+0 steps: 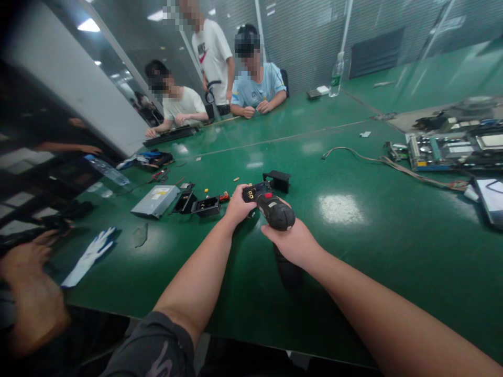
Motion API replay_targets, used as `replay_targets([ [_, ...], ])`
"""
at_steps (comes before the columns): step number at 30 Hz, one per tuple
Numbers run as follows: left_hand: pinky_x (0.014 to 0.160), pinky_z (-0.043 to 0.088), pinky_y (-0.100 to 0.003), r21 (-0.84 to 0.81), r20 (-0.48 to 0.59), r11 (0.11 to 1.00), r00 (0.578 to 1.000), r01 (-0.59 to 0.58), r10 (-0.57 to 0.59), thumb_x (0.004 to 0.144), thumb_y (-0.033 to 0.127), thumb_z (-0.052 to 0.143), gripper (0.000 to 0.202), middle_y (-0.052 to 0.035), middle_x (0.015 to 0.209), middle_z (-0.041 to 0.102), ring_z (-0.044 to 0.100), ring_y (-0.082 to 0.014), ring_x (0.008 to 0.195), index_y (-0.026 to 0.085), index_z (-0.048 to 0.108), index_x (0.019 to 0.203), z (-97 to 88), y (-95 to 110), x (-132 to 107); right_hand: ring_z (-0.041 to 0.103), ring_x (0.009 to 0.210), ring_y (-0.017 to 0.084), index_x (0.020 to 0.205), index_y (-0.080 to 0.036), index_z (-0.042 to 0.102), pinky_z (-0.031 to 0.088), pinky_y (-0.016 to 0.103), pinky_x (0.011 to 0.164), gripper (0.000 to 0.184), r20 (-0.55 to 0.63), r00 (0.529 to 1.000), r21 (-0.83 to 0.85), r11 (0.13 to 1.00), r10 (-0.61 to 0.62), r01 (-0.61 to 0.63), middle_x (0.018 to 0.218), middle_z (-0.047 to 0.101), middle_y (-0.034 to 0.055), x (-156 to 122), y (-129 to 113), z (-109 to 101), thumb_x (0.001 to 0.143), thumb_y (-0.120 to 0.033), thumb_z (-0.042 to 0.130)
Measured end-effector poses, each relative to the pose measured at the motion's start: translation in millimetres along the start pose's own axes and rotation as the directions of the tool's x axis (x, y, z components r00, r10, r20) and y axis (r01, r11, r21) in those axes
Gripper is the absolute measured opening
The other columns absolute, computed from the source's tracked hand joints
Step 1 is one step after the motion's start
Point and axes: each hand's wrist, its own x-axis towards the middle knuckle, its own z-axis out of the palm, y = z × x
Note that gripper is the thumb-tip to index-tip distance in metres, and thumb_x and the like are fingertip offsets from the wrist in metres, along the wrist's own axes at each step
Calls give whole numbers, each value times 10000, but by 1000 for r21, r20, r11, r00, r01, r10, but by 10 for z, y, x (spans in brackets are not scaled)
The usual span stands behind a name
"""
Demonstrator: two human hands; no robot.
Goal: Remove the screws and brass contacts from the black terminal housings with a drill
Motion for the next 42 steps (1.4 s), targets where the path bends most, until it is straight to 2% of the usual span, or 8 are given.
replay_targets([
  [3, 1187, 581, -499, -5, -6, 1000, 1000, -9, 9, 808, 211, 876, 662, -85, 1409, 752, 741, -309, 1301, 286, 623, 1415, 11, -9, 5, 726, 1446, 423, 1305, -241, 779, 502, 642, 1306, 471, -2, 1000, -8, 1000, 6, -6, 1388, 824, 168, 1, -1, 0, 880, -444, 782],
  [8, 1202, 574, -497, -7, 3, 1000, 1000, 6, -6, 805, 201, 870, 667, -84, 1440, 745, 730, -310, 1339, 287, 620, 1418, 18, -13, 7, 707, 1485, 405, 1389, -222, 749, 468, 616, 1341, 552, -6, 1000, -13, 1000, -25, 24, 1523, 769, 180, 7, 1, 5, 894, -465, 768],
  [15, 1213, 571, -508, -10, 6, 1000, 1000, 17, -17, 800, 194, 877, 674, -79, 1448, 747, 732, -315, 1342, 300, 615, 1412, 5, 10, 4, 701, 1495, 413, 1423, -231, 749, 457, 639, 1345, 563, -3, 1000, -5, 1000, -31, 31, 1534, 772, 179, 4, 19, 2, 904, -447, 779],
  [24, 1221, 566, -512, -11, 9, 1000, 1000, 5, -5, 794, 176, 877, 666, -84, 1422, 752, 725, -322, 1364, 291, 612, 1394, -10, 46, 4, 730, 1430, 418, 1242, -263, 776, 517, 644, 1289, 421, -13, 1000, -17, 1000, -16, 16, 1374, 830, 155, 8, -7, -11, 867, -455, 786],
  [33, 1221, 566, -512, -22, 4, 1000, 1000, -5, 5, 798, 175, 874, 663, -90, 1434, 752, 730, -321, 1357, 285, 620, 1401, -5, 44, 0, 727, 1435, 424, 1194, -263, 749, 503, 652, 1302, 402, 5, 1000, -7, 1000, -9, 9, 1381, 813, 166, 11, -27, -18, 860, -486, 775],
  [42, 1220, 571, -521, -32, 7, 1000, 1000, 1, 0, 790, 164, 859, 665, -90, 1424, 751, 725, -323, 1350, 284, 633, 1403, -1, 54, 0, 719, 1444, 432, 1252, -259, 752, 497, 658, 1302, 465, 7, 1000, -5, 1000, -13, 13, 1384, 808, 172, 23, -7, -16, 851, -494, 777],
])
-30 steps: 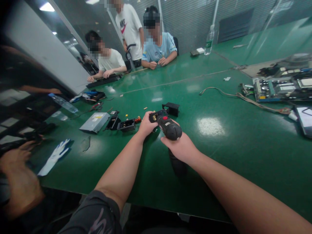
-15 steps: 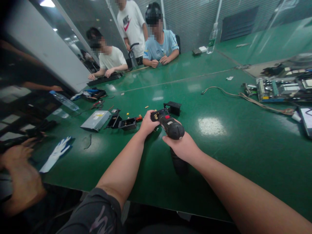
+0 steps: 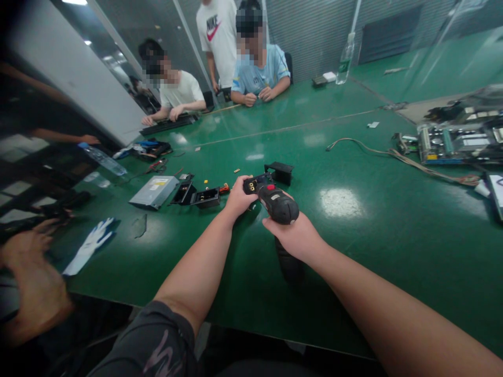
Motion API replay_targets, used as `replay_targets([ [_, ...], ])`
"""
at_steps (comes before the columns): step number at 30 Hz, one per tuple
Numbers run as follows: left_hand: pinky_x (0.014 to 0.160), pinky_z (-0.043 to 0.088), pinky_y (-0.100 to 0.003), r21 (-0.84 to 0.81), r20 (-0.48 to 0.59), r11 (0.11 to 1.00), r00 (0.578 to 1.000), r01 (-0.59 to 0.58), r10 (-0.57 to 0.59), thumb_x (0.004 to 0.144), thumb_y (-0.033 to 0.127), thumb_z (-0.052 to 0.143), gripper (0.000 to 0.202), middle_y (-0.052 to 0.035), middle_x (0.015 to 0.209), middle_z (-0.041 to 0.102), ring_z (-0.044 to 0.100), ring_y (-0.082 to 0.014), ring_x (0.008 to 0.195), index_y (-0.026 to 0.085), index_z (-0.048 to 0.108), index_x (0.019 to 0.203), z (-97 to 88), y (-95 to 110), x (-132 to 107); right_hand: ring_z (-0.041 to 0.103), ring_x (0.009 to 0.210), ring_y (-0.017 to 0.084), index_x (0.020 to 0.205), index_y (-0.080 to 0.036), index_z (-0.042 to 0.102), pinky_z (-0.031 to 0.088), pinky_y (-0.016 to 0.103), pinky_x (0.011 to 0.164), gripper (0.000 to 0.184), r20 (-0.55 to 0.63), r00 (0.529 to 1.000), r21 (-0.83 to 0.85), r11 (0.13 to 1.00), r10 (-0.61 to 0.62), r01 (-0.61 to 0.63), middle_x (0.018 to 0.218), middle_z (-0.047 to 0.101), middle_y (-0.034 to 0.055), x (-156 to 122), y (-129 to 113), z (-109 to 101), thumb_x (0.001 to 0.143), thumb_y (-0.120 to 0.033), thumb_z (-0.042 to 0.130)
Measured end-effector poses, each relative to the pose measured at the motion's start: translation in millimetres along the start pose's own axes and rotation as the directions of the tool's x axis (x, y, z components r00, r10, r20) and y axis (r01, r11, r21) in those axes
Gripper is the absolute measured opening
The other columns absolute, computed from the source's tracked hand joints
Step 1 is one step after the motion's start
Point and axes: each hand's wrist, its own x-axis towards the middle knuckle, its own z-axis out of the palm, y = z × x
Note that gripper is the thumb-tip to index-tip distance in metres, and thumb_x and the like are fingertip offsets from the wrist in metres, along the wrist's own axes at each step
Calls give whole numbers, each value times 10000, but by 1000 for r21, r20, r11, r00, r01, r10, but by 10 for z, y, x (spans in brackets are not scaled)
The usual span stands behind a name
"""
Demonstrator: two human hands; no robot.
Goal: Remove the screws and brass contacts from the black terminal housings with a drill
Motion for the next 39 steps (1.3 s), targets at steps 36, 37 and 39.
replay_targets([
  [36, 1186, 569, -506, 7, -11, 1000, 1000, -29, 29, 788, 147, 843, 644, -104, 1396, 751, 728, -328, 1318, 254, 629, 1387, 18, -36, 7, 743, 1376, 417, 1273, -226, 760, 518, 621, 1280, 487, -5, 1000, -4, 1000, -16, 16, 1407, 794, 180, 2, -14, 1, 859, -482, 766],
  [37, 1186, 568, -504, 11, -13, 1000, 1000, -28, 28, 789, 146, 841, 648, -103, 1399, 749, 729, -326, 1316, 254, 629, 1392, 23, -42, 10, 746, 1364, 412, 1276, -235, 760, 520, 620, 1277, 483, -1, 1000, -4, 1000, -20, 20, 1398, 800, 169, 4, -16, 0, 859, -479, 765],
  [39, 1184, 568, -502, 17, -19, 999, 999, -30, 30, 789, 146, 844, 657, -102, 1401, 747, 731, -325, 1309, 255, 628, 1400, 32, -51, 16, 748, 1348, 406, 1260, -253, 766, 525, 612, 1268, 453, 1, 999, -11, 999, -34, 34, 1369, 813, 150, 10, -24, -4, 858, -463, 762],
])
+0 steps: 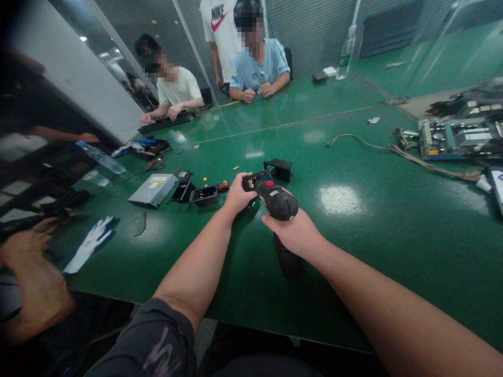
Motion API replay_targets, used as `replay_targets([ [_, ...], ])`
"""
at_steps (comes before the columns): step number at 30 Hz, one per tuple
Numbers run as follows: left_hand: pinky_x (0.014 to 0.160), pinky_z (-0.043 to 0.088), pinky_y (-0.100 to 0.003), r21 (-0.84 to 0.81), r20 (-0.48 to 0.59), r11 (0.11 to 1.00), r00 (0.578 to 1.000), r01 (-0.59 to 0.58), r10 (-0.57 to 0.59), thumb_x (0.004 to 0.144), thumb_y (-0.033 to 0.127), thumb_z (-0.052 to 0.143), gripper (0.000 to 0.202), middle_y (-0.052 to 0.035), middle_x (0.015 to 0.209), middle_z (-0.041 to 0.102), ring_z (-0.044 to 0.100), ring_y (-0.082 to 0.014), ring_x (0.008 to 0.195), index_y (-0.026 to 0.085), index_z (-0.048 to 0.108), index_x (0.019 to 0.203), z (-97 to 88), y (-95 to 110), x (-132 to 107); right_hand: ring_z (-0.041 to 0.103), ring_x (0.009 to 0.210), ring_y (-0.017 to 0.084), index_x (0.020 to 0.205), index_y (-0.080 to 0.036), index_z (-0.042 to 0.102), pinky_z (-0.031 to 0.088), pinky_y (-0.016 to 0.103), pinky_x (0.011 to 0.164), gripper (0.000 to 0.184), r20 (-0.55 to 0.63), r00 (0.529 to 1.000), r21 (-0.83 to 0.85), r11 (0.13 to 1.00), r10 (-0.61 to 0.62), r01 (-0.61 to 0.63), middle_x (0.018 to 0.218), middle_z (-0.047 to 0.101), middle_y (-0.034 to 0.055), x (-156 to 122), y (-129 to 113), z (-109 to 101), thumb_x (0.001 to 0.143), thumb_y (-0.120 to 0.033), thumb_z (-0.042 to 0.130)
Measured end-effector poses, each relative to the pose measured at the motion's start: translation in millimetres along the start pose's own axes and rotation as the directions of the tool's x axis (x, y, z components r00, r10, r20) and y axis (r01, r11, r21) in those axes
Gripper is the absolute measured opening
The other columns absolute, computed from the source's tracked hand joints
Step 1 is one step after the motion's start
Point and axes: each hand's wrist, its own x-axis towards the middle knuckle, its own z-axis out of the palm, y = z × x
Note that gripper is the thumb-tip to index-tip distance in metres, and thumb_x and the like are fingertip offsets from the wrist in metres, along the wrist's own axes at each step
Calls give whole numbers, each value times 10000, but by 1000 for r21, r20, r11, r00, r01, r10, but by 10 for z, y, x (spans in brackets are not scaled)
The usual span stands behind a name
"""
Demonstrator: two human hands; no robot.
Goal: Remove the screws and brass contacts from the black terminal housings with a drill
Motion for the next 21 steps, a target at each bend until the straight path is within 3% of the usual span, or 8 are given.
replay_targets([
  [6, 1189, 571, -491, 9, 10, 1000, 1000, 9, -9, 794, 141, 854, 655, -86, 1401, 753, 734, -316, 1322, 273, 626, 1393, -23, 34, -6, 763, 1305, 403, 1198, -256, 772, 540, 610, 1245, 390, 13, 1000, -22, 1000, -3, 3, 1259, 827, 138, 2, -4, -6, 866, -460, 752],
  [11, 1184, 571, -499, 2, 14, 1000, 1000, 11, -11, 786, 151, 855, 664, -108, 1399, 749, 735, -328, 1313, 247, 627, 1402, -25, 34, -6, 747, 1372, 425, 1252, -221, 786, 528, 625, 1270, 457, -10, 1000, -17, 1000, 9, -9, 1319, 814, 178, -10, 30, 4, 867, -468, 774],
  [21, 1206, 571, -503, 9, 8, 1000, 1000, 6, -6, 790, 147, 859, 659, -85, 1401, 756, 735, -318, 1329, 281, 618, 1389, -16, 25, -2, 753, 1347, 425, 1258, -226, 768, 530, 629, 1256, 497, 5, 1000, -34, 999, 22, -22, 1323, 813, 177, -2, -8, -5, 854, -515, 749],
])
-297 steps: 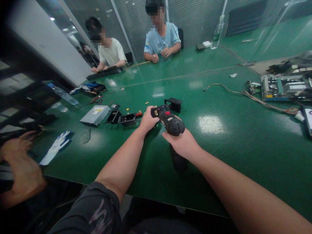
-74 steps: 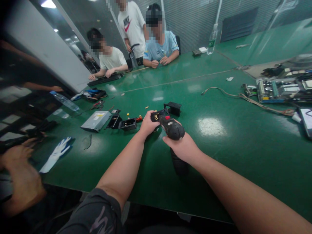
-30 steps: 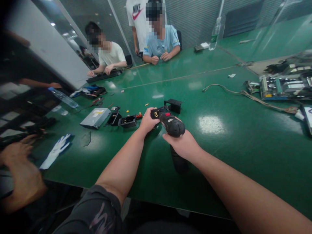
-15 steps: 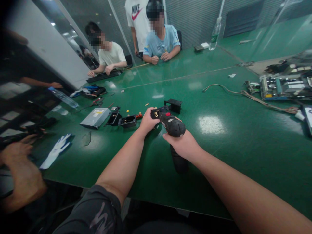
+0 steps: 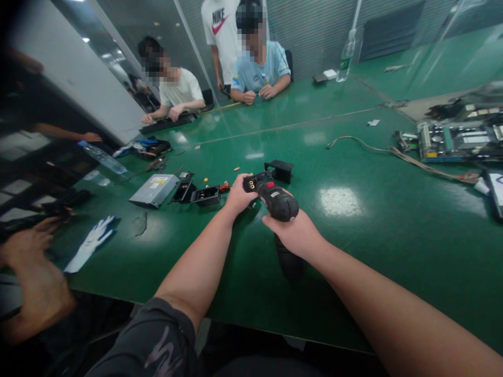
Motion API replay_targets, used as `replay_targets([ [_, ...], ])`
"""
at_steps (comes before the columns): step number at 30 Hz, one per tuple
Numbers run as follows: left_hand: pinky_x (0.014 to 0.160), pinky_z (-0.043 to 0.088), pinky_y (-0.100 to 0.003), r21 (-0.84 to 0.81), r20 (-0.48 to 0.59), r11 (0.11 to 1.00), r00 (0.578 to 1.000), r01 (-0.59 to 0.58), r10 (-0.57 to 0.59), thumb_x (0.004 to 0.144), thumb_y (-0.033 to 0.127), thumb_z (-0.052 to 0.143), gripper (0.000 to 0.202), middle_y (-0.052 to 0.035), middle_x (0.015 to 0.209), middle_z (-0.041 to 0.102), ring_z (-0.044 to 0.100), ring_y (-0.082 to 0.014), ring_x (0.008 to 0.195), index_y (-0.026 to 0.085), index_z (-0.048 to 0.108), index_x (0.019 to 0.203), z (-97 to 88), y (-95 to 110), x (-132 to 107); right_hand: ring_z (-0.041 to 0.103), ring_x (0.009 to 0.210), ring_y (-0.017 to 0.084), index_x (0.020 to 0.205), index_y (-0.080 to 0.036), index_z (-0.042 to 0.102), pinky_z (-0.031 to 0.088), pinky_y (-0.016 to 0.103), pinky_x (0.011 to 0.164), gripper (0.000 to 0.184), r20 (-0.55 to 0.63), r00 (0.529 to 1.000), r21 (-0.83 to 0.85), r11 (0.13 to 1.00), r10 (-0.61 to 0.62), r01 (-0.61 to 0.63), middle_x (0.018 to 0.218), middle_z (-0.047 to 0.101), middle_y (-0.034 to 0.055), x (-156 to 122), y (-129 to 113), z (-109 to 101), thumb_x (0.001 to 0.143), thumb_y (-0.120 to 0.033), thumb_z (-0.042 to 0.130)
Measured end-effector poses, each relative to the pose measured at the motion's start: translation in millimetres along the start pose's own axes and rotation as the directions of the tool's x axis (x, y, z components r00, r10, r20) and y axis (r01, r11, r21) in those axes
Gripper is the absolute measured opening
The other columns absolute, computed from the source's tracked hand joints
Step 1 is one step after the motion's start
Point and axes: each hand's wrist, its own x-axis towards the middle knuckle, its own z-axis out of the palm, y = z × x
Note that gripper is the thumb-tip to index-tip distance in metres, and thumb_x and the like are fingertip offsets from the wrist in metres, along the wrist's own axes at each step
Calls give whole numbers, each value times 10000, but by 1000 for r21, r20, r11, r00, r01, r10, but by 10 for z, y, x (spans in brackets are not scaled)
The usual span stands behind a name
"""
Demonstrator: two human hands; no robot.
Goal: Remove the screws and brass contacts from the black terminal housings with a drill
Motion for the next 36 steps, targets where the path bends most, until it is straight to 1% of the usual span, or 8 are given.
replay_targets([
  [3, 1205, 575, -503, -5, 9, 1000, 1000, 11, -11, 786, 145, 860, 655, -85, 1395, 758, 733, -321, 1339, 280, 618, 1380, -9, 10, -3, 752, 1344, 420, 1246, -230, 754, 527, 636, 1260, 501, -24, 1000, 26, 1000, 6, -5, 1355, 805, 184, -7, 1, 18, 838, -521, 753],
  [8, 1199, 574, -496, -4, 2, 1000, 1000, 1, -1, 791, 148, 857, 657, -88, 1409, 747, 732, -317, 1331, 282, 619, 1389, 5, -9, 3, 753, 1329, 423, 1109, -258, 759, 549, 625, 1233, 359, 0, 1000, 13, 1000, 0, 0, 1270, 817, 157, -5, -12, 3, 840, -496, 751],
  [14, 1213, 565, -514, 5, 5, 1000, 1000, 7, -7, 792, 155, 862, 646, -87, 1408, 750, 728, -327, 1341, 284, 621, 1378, -15, 34, -10, 768, 1281, 390, 1240, -270, 793, 569, 597, 1214, 411, 12, 1000, 13, 1000, -13, 13, 1280, 836, 116, 3, -34, -24, 867, -439, 772],
  [18, 1217, 563, -519, -3, 10, 1000, 1000, 13, -13, 786, 152, 855, 654, -95, 1420, 748, 724, -332, 1353, 276, 624, 1385, -22, 42, -12, 754, 1337, 398, 1265, -254, 788, 545, 607, 1255, 439, 6, 1000, 6, 1000, -28, 28, 1345, 829, 134, 5, -19, -24, 872, -450, 773],
  [21, 1212, 566, -512, -3, 3, 1000, 1000, 2, -2, 790, 155, 851, 655, -90, 1416, 750, 725, -330, 1350, 282, 629, 1393, -1, 1, -1, 757, 1341, 412, 1264, -256, 791, 539, 628, 1261, 433, 28, 1000, -1, 1000, -14, 14, 1322, 838, 142, 7, -7, -27, 879, -455, 777],
  [26, 1168, 584, -495, -4, -3, 1000, 1000, -5, 5, 792, 158, 842, 657, -86, 1382, 754, 743, -315, 1282, 273, 625, 1402, 25, -45, 9, 753, 1371, 419, 1310, -233, 793, 528, 632, 1277, 485, 42, 999, 8, 1000, -7, 6, 1378, 824, 160, 12, -18, -33, 882, -461, 761],
  [32, 1182, 581, -498, -3, 2, 1000, 1000, 5, -5, 791, 161, 859, 651, -83, 1389, 756, 741, -316, 1305, 284, 622, 1386, -2, 0, -8, 757, 1364, 423, 1244, -269, 786, 549, 628, 1256, 424, 4, 1000, 37, 999, 4, -4, 1330, 843, 131, -1, -45, -21, 853, -434, 795],
  [36, 1194, 576, -501, -9, -1, 1000, 1000, 7, -7, 790, 171, 861, 659, -88, 1404, 751, 734, -319, 1320, 283, 624, 1394, 7, -13, -1, 746, 1386, 455, 1191, -255, 771, 534, 661, 1271, 413, 7, 1000, 20, 1000, 11, -12, 1277, 828, 162, -4, -44, -22, 837, -467, 775],
])
